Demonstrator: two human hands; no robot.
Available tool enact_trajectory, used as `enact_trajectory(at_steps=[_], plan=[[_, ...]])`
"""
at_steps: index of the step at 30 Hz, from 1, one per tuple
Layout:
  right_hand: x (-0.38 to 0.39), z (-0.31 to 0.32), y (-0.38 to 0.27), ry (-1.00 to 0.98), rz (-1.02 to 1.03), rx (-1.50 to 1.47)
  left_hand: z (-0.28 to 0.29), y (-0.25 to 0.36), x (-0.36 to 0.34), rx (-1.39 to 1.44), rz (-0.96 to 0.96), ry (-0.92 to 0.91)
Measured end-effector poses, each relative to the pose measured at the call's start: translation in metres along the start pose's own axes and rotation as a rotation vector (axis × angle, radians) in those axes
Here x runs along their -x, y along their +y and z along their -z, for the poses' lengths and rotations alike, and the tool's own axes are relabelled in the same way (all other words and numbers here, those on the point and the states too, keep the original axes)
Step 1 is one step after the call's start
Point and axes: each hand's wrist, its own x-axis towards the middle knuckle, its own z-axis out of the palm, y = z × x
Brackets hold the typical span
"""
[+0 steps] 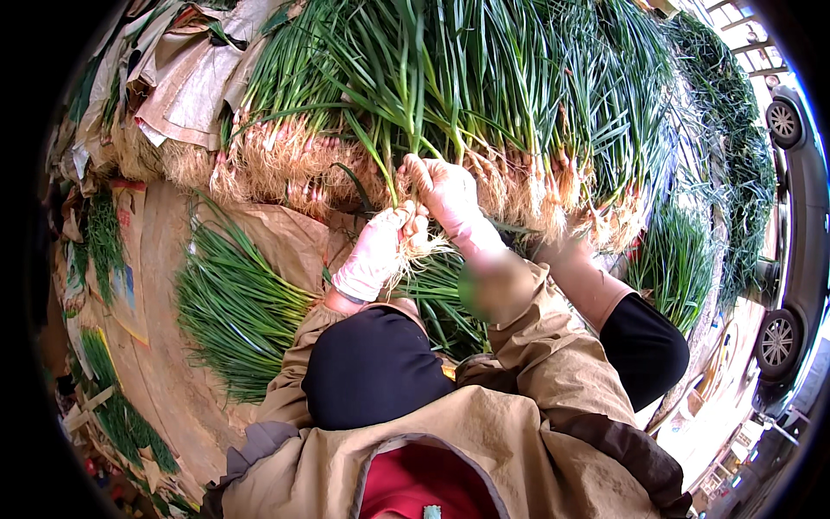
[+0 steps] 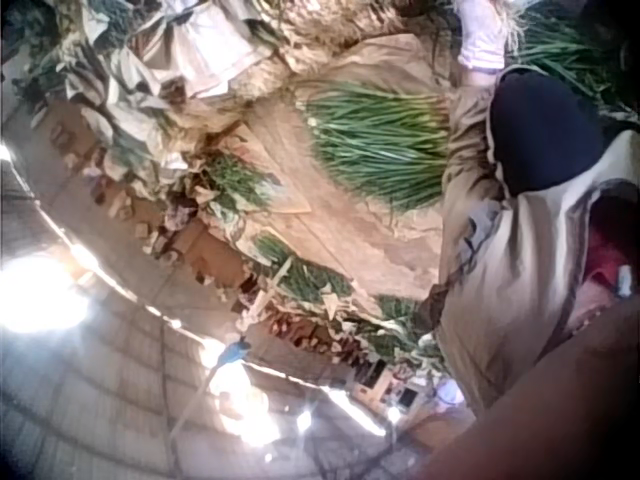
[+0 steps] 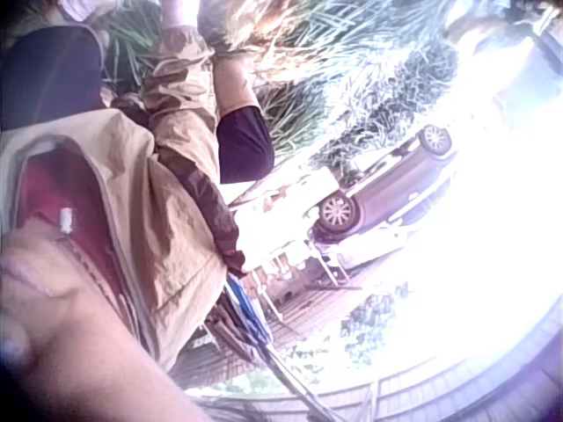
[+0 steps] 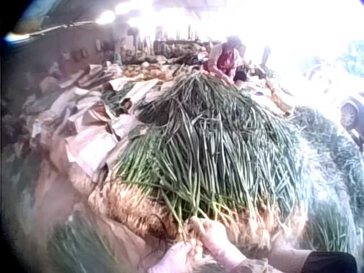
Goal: The person cleans a bunch of scallions by stripping away dry outer layers and removing soil from the root bundles by hand.
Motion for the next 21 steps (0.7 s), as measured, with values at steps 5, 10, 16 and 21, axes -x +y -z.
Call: enact_trajectory(at_steps=[5,10,16,21], plan=[[-0.052,0.07,0.046,0.186,-0.039,-0.479,-0.01,0.003,0.014,-0.098,0.057,-0.062],[-0.028,0.007,0.011,-0.13,0.018,-0.221,-0.02,-0.005,0.01,-0.375,-0.002,0.142],[-0.019,-0.05,0.019,-0.085,-0.13,-0.53,-0.004,0.0,0.02,-0.124,0.06,-0.116],[-0.079,-0.023,0.069,-0.408,-0.229,-1.692,-0.032,-0.004,0.014,0.067,0.236,-0.258]])
